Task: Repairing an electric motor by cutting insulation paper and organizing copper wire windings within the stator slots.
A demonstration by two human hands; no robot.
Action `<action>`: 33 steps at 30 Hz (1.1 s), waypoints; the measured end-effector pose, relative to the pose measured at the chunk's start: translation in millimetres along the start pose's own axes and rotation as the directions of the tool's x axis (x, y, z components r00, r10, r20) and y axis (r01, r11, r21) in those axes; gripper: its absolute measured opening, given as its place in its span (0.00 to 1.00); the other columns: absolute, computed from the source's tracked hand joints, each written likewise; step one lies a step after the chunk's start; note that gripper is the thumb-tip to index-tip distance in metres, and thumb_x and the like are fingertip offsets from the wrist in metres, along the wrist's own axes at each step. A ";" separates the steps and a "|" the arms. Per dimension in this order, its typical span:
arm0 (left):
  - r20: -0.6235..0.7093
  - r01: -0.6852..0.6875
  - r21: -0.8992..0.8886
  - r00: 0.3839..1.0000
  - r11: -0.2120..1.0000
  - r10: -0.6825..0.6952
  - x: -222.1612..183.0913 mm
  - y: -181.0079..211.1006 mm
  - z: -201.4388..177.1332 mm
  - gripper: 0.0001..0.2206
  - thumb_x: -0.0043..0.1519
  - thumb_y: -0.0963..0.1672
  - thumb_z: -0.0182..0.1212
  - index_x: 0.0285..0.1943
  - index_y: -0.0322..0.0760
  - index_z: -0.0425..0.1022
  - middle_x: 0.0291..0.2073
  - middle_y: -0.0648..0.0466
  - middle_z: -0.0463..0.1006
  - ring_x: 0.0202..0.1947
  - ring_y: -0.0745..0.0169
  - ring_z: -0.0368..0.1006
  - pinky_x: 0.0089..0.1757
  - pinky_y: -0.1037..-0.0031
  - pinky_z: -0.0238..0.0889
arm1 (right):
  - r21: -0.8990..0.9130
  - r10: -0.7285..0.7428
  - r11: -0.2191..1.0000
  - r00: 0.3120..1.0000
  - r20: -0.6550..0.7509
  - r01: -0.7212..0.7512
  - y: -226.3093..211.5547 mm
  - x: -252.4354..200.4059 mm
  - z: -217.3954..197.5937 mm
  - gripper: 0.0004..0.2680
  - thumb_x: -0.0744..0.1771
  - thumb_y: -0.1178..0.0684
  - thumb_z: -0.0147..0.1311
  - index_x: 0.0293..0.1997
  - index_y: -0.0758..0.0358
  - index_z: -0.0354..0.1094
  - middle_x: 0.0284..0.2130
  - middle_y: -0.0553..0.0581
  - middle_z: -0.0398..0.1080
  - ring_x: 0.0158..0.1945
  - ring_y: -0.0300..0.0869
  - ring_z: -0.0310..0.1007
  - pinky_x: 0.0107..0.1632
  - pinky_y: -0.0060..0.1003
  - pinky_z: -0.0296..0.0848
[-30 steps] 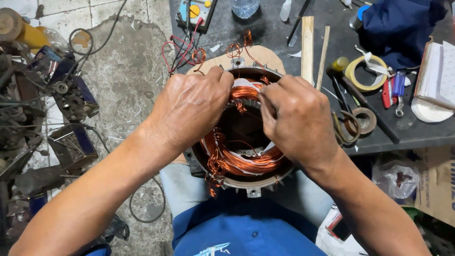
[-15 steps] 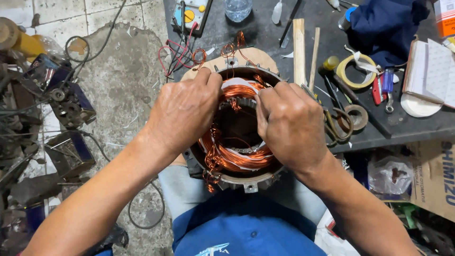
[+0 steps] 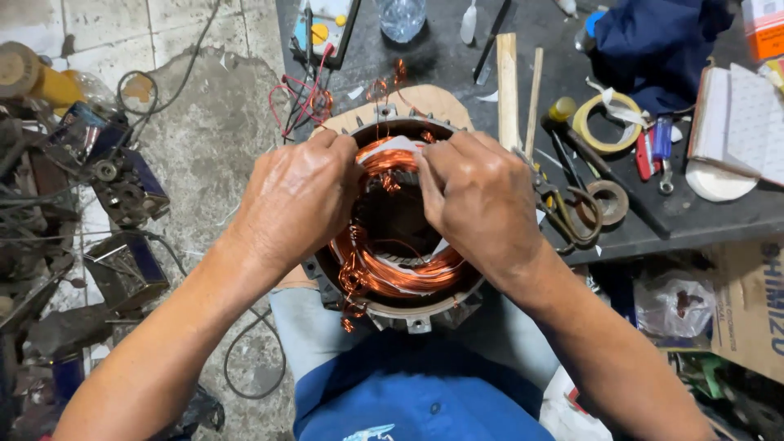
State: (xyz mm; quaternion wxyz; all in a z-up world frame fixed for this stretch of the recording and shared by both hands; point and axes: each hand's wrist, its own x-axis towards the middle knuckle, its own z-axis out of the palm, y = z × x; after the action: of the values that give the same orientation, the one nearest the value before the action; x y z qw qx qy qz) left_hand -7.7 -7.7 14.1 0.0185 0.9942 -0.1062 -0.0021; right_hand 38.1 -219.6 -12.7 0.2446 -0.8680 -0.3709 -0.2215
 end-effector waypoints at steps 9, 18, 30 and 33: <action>-0.179 0.158 -0.480 0.946 0.863 -0.272 -49.9 16.1 5.0 0.04 0.65 0.43 0.63 0.45 0.40 0.76 0.37 0.53 0.76 0.35 0.51 0.76 0.36 0.59 0.67 | 0.408 0.083 0.905 0.990 0.118 -0.124 3.3 2.1 -34.2 0.08 0.68 0.58 0.59 0.48 0.74 0.76 0.40 0.64 0.77 0.42 0.49 0.77 0.51 0.42 0.73; -0.476 -0.045 -0.656 0.799 0.753 -0.367 -55.9 20.8 37.7 0.06 0.65 0.38 0.60 0.49 0.32 0.78 0.38 0.47 0.78 0.40 0.53 0.76 0.43 0.67 0.68 | 0.384 0.428 0.801 0.888 0.170 -0.460 6.7 -25.6 -45.9 0.07 0.71 0.62 0.50 0.50 0.72 0.76 0.36 0.62 0.76 0.37 0.42 0.77 0.43 0.32 0.76; -0.541 -0.119 -0.698 0.734 0.706 -0.411 -58.3 12.5 46.6 0.04 0.65 0.38 0.62 0.46 0.32 0.78 0.34 0.48 0.77 0.36 0.53 0.74 0.40 0.66 0.67 | 0.307 0.522 0.786 0.842 0.136 -0.536 -11.7 -20.8 -34.2 0.06 0.71 0.62 0.53 0.52 0.70 0.76 0.40 0.60 0.77 0.42 0.41 0.76 0.47 0.32 0.74; -0.549 -0.111 -0.676 0.735 0.729 -0.397 -57.2 11.4 41.5 0.04 0.64 0.38 0.62 0.46 0.32 0.78 0.34 0.48 0.77 0.35 0.53 0.73 0.38 0.65 0.67 | 0.280 0.437 0.848 0.892 0.112 -0.451 -16.2 -12.8 -28.8 0.06 0.70 0.62 0.55 0.50 0.72 0.76 0.42 0.63 0.77 0.45 0.46 0.76 0.49 0.37 0.74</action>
State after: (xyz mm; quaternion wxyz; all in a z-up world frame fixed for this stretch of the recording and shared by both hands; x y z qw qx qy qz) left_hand -66.3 -8.3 -26.9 0.4098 0.8577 -0.0012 0.3106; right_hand 12.0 -233.6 6.8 0.4089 -0.8878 -0.1947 -0.0812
